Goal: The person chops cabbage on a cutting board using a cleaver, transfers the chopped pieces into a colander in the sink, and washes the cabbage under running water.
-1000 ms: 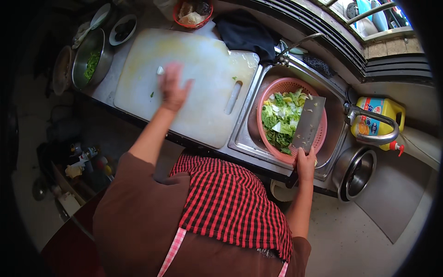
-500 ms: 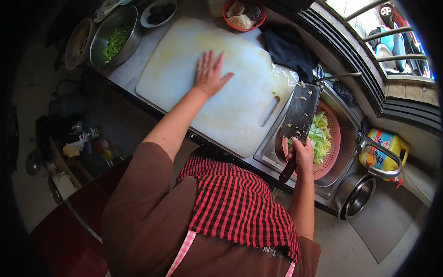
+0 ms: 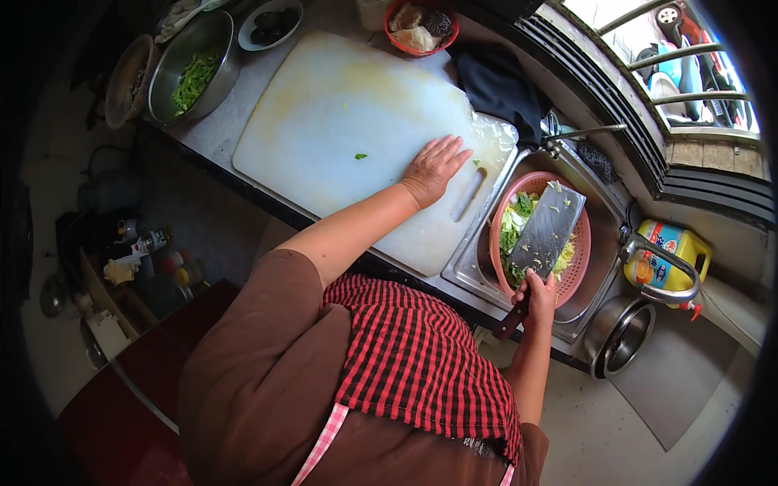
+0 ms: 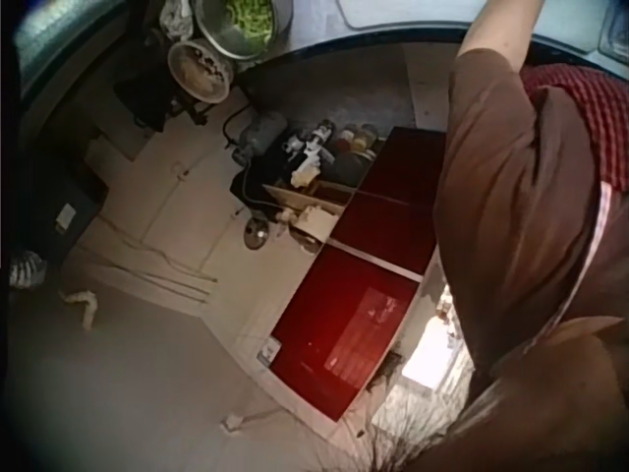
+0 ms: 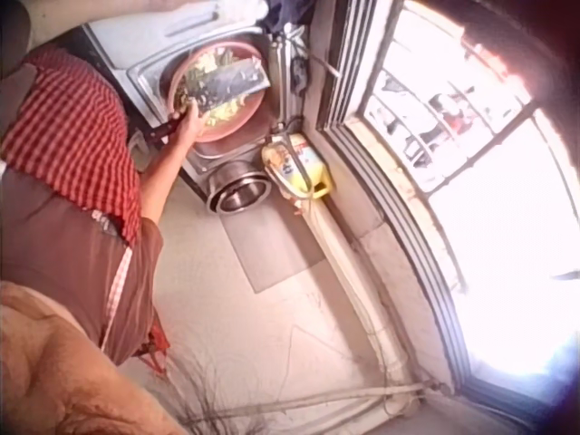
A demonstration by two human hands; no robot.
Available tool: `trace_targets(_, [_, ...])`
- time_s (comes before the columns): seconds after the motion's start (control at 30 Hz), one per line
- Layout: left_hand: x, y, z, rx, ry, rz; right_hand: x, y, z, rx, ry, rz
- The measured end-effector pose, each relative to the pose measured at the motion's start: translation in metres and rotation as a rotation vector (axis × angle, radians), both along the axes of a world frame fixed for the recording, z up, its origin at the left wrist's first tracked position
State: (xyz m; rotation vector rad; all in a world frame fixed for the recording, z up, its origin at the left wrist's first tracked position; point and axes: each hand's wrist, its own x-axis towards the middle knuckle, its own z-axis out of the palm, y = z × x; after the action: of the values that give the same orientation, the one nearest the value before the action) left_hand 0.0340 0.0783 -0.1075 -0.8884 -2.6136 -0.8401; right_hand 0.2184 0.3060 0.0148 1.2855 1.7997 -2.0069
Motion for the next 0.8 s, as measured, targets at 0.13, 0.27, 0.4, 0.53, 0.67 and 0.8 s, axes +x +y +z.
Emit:
trace_targets(0.13, [0.014, 0.029, 0.0, 0.187, 0.026, -0.063, 0.018, 0.031, 0.001, 0.006, -0.016, -0.034])
trace_targets(0.27, [0.029, 0.037, -0.004, 0.221, 0.018, 0.079, 0.04, 0.076, -0.008, 0.009, -0.045, 0.04])
trace_targets(0.4, [0.039, 0.035, 0.0, 0.02, 0.114, 0.148, 0.064, 0.124, -0.003, 0.099, -0.07, 0.124])
trace_targets(0.53, [0.054, 0.019, -0.002, -0.182, 0.162, 0.436, 0.067, 0.165, -0.002, 0.202, -0.109, 0.331])
trace_targets(0.67, [0.067, -0.003, -0.001, -0.24, 0.162, 0.346, 0.059, 0.187, 0.006, 0.517, -0.134, 0.505])
trace_targets(0.8, [0.07, 0.02, 0.012, -0.226, -0.02, 0.249, 0.043, 0.219, -0.001, 0.927, -0.071, 0.74])
